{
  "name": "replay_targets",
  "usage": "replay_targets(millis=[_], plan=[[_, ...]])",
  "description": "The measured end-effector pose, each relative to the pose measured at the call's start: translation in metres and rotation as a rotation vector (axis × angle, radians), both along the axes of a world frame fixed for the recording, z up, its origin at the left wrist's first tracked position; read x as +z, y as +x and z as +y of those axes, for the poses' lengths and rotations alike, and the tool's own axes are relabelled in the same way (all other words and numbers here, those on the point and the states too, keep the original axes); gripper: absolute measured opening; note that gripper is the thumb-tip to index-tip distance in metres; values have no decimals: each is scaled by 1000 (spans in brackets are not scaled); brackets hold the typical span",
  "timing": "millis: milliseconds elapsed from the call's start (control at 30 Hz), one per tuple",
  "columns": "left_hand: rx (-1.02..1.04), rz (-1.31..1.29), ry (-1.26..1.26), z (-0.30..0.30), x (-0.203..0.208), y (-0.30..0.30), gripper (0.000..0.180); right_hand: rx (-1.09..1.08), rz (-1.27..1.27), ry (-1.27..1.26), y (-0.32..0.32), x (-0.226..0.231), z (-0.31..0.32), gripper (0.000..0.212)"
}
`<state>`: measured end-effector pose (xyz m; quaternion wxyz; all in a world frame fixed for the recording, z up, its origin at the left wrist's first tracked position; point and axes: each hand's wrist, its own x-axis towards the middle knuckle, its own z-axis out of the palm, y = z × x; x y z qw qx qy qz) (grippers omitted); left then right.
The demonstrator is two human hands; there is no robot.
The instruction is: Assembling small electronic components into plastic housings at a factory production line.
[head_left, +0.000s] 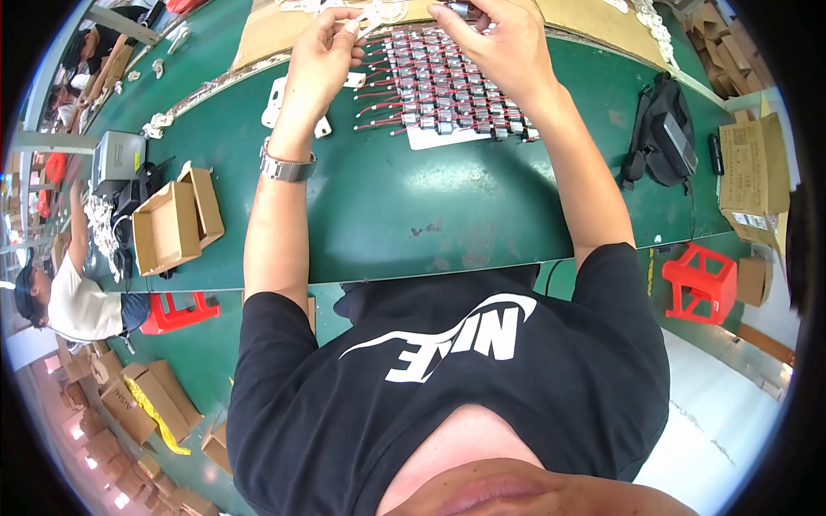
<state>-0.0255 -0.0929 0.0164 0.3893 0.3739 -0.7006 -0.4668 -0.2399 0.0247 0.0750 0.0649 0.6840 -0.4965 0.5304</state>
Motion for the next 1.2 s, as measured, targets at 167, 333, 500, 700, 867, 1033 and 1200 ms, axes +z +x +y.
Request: replay_targets(millis=[167, 333, 500, 700, 867, 1033, 1200], plan=[[-91, 10, -71, -5, 11, -19, 25, 48, 116, -275, -18, -14, -20, 15], [-42, -113, -158, 9, 20, -24, 23, 86, 196, -415, -19, -26, -28, 15], [72, -247, -303, 17, 27, -20, 22, 131, 279, -390, -24, -34, -29, 19], [118, -341, -358, 24, 33, -18, 21, 166, 301, -369, -22, -34, -26, 21], [128, -371, -384, 19, 31, -12, 21, 225, 286, -375, -26, -38, -32, 22], [120, -346, -400, 24, 34, -15, 19, 297, 205, -367, -25, -39, -34, 23], [83, -345, -402, 20, 28, -12, 20, 273, -69, -17, -12, -9, -11, 24]])
